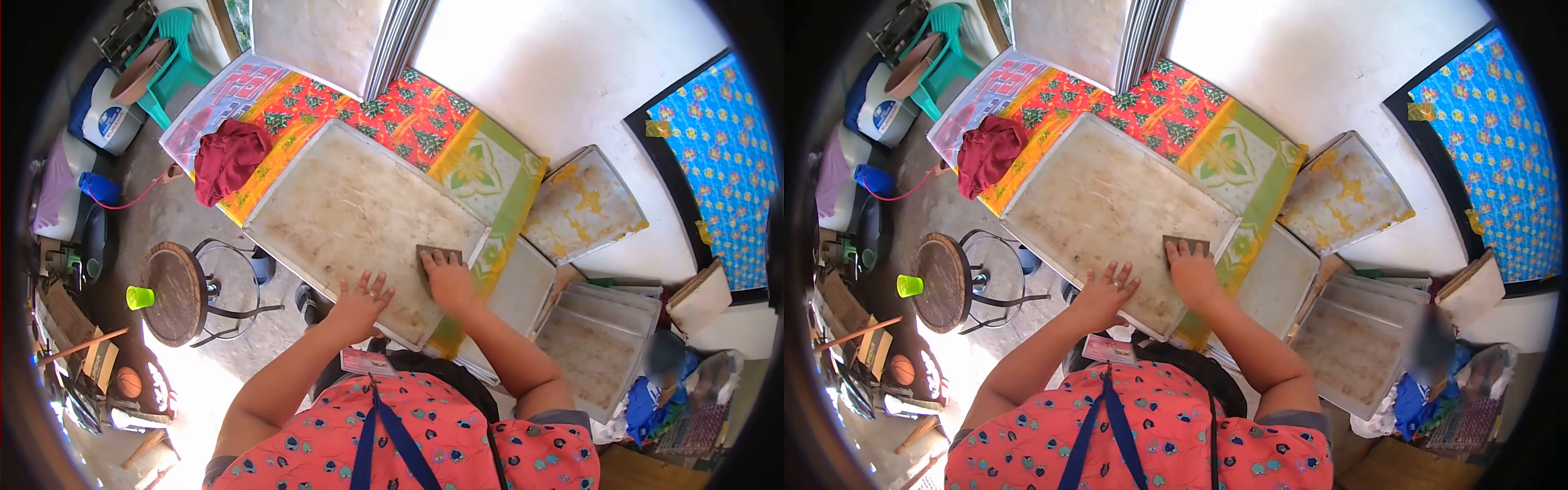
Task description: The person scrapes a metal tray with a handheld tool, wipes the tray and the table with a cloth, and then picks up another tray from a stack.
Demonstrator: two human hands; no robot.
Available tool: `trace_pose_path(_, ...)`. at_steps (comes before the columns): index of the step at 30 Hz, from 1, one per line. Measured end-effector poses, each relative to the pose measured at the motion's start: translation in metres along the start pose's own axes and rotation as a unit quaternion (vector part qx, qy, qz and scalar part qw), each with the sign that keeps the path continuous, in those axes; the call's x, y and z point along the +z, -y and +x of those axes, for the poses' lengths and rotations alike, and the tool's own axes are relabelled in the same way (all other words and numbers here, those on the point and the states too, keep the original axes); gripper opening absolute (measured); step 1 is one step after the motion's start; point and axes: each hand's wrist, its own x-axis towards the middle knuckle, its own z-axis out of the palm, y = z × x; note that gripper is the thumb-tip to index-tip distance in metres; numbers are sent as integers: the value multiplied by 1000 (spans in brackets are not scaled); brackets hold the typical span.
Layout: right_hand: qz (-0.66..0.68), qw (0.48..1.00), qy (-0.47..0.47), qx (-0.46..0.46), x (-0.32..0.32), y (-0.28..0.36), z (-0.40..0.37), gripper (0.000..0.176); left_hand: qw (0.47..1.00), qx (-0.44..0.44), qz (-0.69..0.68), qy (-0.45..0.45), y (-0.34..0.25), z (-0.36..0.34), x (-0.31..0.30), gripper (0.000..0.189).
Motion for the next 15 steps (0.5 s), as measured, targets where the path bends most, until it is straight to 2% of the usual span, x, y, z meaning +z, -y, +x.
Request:
trace_pose_path(2,73,991,88,76,-2,-21,12,48,1000,-1,4,-2,-1,0,2,94)
trace_pose_path(6,11,999,53,4,4,-6,-25,49,1000,-1,3,-12,1,-1,4,94)
trace_pose_path(7,-20,998,22,-46,11,6,-42,46,1000,-2,4,-9,0,-1,4,94)
trace_pose_path(11,-25,995,-67,67,6,-35,-16,42,1000,-3,11,-3,-1,0,2,94)
trace_pose_path(14,-5,1000,-30,0,5,-14,-26,41,1000,-5,15,-6,1,1,1,95)
trace_pose_path(15,-17,998,-10,-58,8,7,-39,43,1000,-4,11,-4,0,0,3,95)
